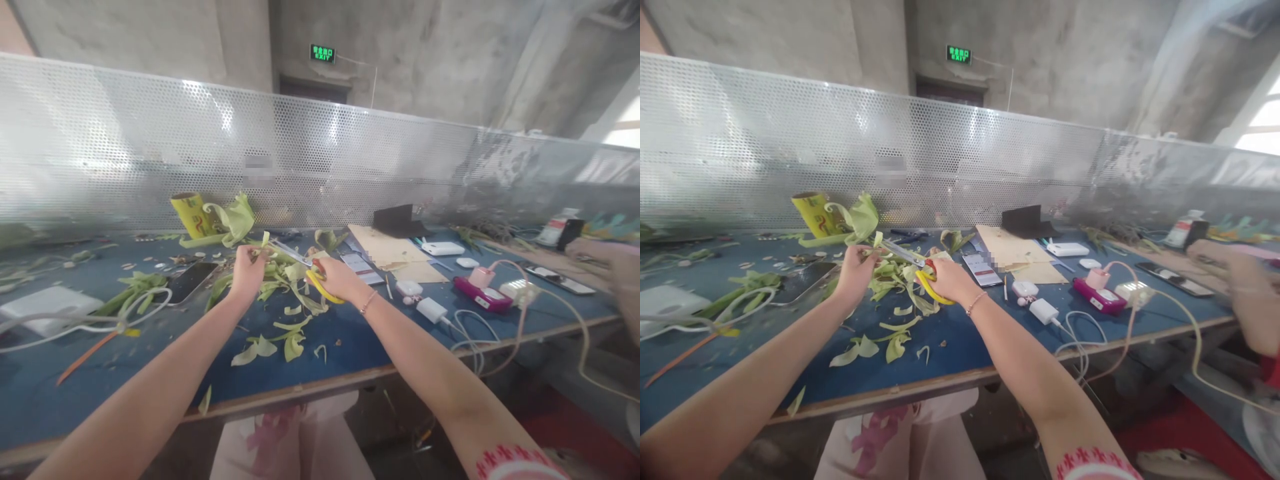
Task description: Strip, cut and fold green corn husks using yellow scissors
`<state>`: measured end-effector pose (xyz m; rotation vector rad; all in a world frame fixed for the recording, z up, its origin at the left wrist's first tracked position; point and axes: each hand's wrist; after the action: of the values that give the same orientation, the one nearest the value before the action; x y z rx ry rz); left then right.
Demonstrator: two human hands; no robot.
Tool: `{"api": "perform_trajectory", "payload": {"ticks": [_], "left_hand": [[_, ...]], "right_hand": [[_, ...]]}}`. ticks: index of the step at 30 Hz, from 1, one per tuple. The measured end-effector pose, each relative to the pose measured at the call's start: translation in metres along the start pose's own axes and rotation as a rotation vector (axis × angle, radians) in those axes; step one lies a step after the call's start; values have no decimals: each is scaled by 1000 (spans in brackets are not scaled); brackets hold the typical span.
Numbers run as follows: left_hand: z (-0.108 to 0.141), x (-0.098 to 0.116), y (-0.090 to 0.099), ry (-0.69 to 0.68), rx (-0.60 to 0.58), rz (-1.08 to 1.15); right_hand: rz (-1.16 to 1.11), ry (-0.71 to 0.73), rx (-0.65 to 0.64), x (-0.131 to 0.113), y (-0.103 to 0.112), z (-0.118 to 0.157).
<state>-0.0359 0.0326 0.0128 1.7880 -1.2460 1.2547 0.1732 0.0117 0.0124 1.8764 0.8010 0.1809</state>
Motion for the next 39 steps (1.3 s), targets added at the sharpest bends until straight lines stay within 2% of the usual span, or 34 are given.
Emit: {"api": "perform_trajectory", "payload": {"ticks": [8, 18, 24, 32, 39], "left_hand": [[0, 3, 1, -16, 29, -1], [-1, -2, 2, -42, 15, -97], [-2, -5, 4, -51, 1, -63], [1, 2, 1, 7, 9, -34], [-2, -2, 2, -7, 25, -54]], "right_hand": [[0, 4, -61, -4, -5, 0], [-30, 1, -48, -5, -3, 0], [-52, 27, -55, -2, -6, -1], [-76, 23, -33, 1, -8, -2], [-72, 24, -23, 1, -7, -3]]}}
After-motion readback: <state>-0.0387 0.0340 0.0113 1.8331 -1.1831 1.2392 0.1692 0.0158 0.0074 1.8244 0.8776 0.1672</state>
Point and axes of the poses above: each hand's wrist, its own z-axis away from the middle knuckle, its own y-axis out of the back of the hand, x = y × z, and after that the axes turned 5 degrees about y, right-handed
